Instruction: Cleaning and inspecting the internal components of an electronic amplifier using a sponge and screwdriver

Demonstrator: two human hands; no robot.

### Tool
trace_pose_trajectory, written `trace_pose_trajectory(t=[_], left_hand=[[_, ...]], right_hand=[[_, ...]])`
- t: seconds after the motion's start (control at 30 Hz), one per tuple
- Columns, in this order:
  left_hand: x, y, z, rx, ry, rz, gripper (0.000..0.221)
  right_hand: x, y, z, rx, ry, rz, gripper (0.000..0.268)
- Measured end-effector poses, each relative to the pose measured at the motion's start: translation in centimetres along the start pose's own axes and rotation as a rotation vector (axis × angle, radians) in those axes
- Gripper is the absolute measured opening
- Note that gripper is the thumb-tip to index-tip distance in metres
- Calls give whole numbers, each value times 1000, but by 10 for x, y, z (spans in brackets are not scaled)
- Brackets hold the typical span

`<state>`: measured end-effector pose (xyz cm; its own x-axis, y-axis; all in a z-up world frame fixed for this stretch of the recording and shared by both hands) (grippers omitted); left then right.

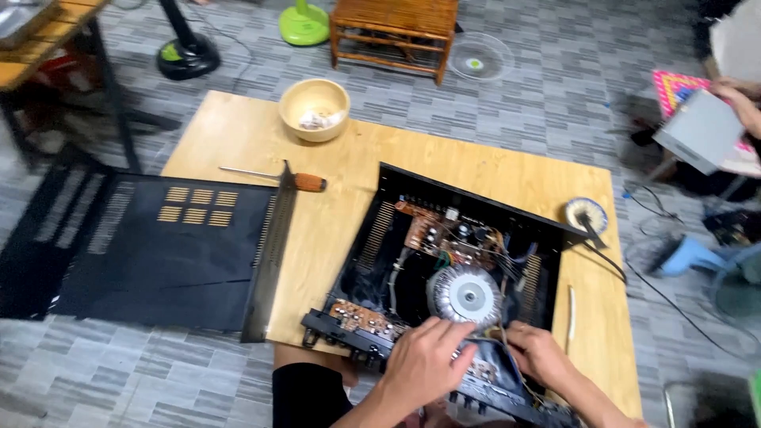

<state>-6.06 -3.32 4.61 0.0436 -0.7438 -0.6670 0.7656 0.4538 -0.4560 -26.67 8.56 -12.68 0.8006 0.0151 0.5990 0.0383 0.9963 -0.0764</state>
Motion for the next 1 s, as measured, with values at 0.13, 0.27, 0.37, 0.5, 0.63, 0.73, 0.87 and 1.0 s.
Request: trace_pose_trajectory(t=[0.13, 0.27, 0.37, 0.5, 0.63, 0.73, 0.87, 1.0], left_hand=[[6, 7, -11, -52, -56, -48, 24], [5, 4, -9, -18, -71, -15, 25], [2, 1, -8, 20, -66, -15, 27], [7, 3, -10, 4, -99, -9, 29], [3, 2, -8, 0, -110, -32, 29], [3, 2, -9, 0, -118, -33, 28], [8, 3, -12, -1, -125, -23, 30], [12, 5, -16, 6, -140, 7, 30]], right_hand=[[26, 5, -3, 128, -74, 30, 26], [65, -2, 16, 153, -152, 63, 16], [66, -12, 24, 246, -143, -12, 16], [9, -17, 18, 368, -50, -128, 36], [-51, -45, 74, 98, 221, -305, 25], [-82, -54, 103, -338, 775, -326, 12], [-100, -77, 70, -164, 1212, -342, 15], [-108, -85, 70, -107, 1181, -458, 16]])
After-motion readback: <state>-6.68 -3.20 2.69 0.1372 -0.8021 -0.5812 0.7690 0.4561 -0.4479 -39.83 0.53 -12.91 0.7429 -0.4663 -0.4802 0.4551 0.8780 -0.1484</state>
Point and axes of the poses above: each hand's wrist, its own y-axis away from the middle knuckle, its own z-axis out of the back of the hand, x = y × z, the point moved 8 cm from there along -y, towards the middle knuckle, and after that the axes turned 5 degrees about z, right-handed, at the moved point
